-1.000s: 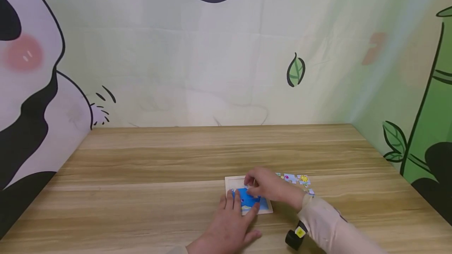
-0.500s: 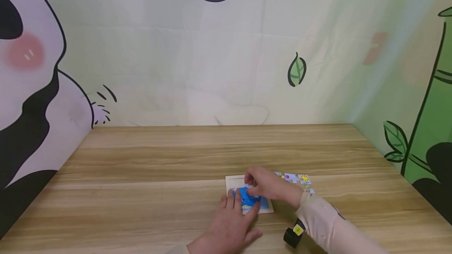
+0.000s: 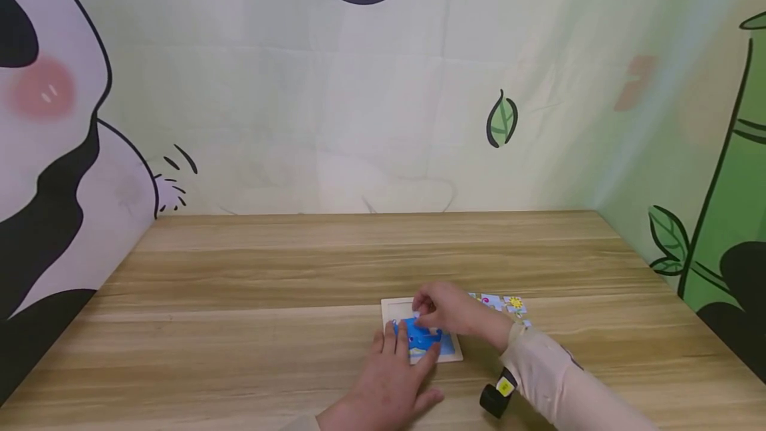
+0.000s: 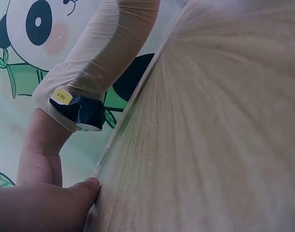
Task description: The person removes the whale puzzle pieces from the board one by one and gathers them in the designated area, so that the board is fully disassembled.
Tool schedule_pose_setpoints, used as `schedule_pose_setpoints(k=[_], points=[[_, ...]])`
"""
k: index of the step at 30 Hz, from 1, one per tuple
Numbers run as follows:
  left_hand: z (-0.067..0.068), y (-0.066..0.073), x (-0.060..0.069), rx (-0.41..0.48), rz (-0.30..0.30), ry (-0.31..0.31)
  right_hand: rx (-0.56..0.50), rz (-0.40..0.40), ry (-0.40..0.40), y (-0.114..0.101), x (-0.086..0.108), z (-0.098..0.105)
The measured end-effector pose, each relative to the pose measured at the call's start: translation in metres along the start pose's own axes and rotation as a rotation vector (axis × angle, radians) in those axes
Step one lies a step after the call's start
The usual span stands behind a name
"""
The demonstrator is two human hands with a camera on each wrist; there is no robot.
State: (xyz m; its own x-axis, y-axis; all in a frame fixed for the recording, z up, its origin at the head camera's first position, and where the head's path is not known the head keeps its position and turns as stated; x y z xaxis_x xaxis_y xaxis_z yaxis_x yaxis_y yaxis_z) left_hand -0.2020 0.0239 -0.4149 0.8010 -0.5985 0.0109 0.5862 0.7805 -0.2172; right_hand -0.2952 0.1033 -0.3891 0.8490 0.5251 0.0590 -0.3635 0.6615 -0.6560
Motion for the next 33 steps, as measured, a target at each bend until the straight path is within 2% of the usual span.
schedule_pose_setpoints(k=[13, 22, 33], points=[[-0.001, 0.000, -0.001, -0.004, -0.009, 0.007, -0.048, 0.006, 0.011, 0.000, 0.001, 0.005], [0.000, 0.000, 0.000, 0.000, -0.002, 0.010, -0.097, 0.075, 0.004, -0.004, 0.006, 0.015], [0.000, 0.000, -0.001, 0.007, 0.001, 0.006, -0.167, 0.096, 0.025, -0.002, 0.017, 0.033]])
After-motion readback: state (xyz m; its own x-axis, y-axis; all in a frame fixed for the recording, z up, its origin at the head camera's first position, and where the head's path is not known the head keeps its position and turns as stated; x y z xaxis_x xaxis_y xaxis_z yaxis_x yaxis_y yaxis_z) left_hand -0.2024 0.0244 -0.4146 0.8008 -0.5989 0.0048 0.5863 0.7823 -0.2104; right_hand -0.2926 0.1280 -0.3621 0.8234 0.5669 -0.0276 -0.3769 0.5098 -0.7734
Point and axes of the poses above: each hand's wrist, its own x-axis away from the middle knuckle, its own z-axis out of the back of the hand, y = z × x, the point moved 7 cm from there along -x, towards the middle knuckle, and after that the axes turned 8 degrees about -x, right-handed, at the moved point
